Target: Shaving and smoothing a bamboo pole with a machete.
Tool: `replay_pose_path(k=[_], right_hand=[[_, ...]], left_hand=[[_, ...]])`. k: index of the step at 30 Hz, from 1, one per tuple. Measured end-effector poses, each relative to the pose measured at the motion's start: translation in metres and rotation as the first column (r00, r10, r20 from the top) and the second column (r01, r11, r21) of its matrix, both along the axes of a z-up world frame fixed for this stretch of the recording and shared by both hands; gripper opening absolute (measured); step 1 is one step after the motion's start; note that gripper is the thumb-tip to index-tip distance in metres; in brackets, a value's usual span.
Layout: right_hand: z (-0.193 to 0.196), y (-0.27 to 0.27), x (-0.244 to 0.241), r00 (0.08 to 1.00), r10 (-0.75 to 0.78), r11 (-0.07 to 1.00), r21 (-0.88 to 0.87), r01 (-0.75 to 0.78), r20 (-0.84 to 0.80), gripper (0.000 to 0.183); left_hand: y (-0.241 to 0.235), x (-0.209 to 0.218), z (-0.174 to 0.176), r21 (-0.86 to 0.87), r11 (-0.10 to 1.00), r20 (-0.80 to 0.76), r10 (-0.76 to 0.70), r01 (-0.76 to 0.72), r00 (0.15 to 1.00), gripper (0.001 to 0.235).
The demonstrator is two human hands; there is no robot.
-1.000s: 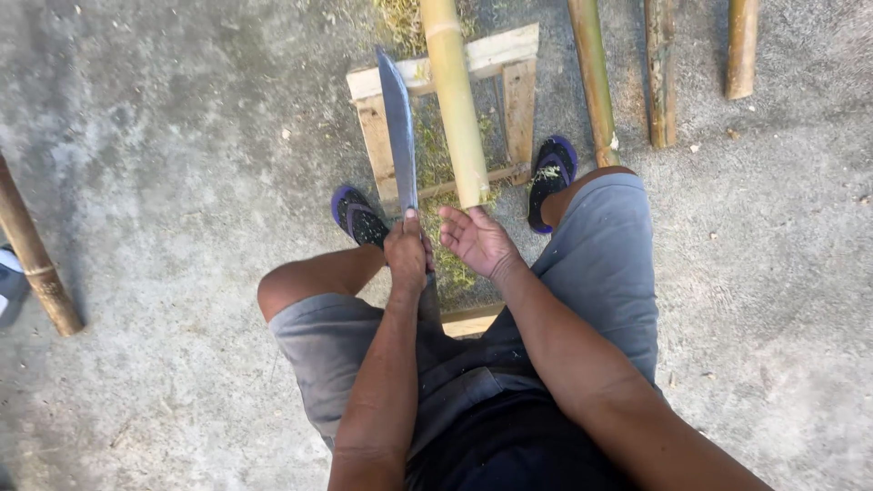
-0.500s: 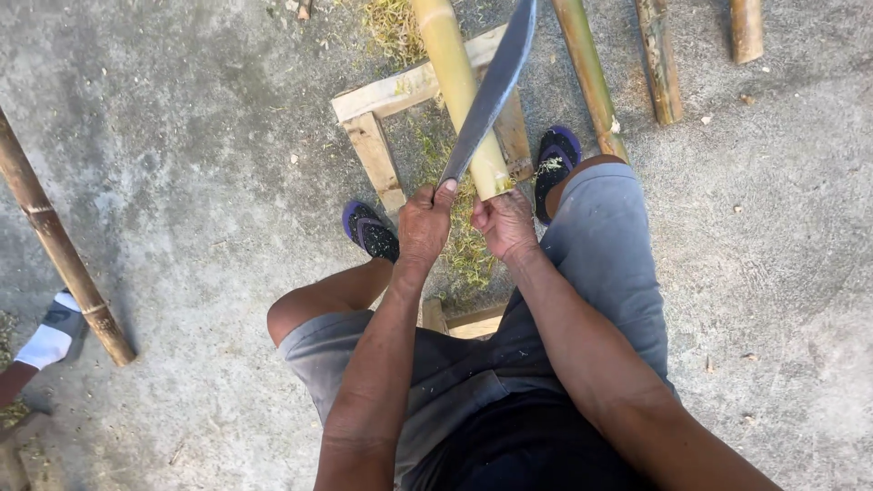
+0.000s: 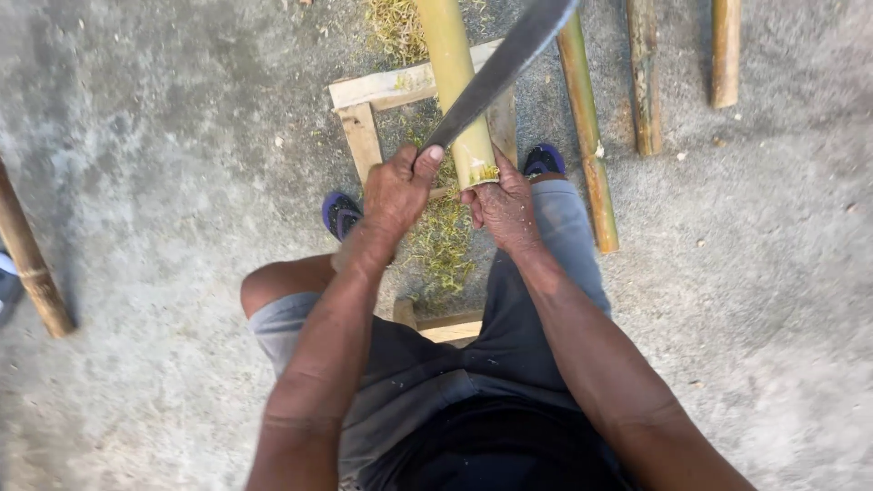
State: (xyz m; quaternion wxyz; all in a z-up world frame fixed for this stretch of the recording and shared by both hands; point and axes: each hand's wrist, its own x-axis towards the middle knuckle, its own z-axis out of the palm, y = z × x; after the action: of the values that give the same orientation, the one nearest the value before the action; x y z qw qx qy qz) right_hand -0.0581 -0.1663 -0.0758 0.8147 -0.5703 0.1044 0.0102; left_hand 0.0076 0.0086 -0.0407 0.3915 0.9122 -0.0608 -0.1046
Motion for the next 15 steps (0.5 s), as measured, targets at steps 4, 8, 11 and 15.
replay_pose_path(k=[4,8,11,15], right_hand=[[-0.037,-0.006,-0.002,1.000,0.005,0.996,0.088,-0.006,0.009,0.048],[-0.042,-0.011,0.003,0.989,-0.142,0.985,0.104,0.137,0.039,0.036],[-0.035,-0.013,0.002,0.979,-0.187,0.981,0.065,0.182,0.077,0.030],[-0.003,-0.016,0.001,0.970,-0.217,0.976,-0.003,0.219,0.111,0.031]], left_hand=[[0.001,0.000,0.006,0.081,0.994,0.141,-0.087,0.077,0.986,0.057],[-0.009,0.007,0.032,0.162,0.967,0.101,-0.216,0.198,0.971,0.057],[-0.018,0.015,0.037,0.171,0.964,0.054,-0.214,0.202,0.975,0.057],[-0.026,0.023,0.027,0.135,0.983,0.182,-0.149,0.125,0.972,0.058]])
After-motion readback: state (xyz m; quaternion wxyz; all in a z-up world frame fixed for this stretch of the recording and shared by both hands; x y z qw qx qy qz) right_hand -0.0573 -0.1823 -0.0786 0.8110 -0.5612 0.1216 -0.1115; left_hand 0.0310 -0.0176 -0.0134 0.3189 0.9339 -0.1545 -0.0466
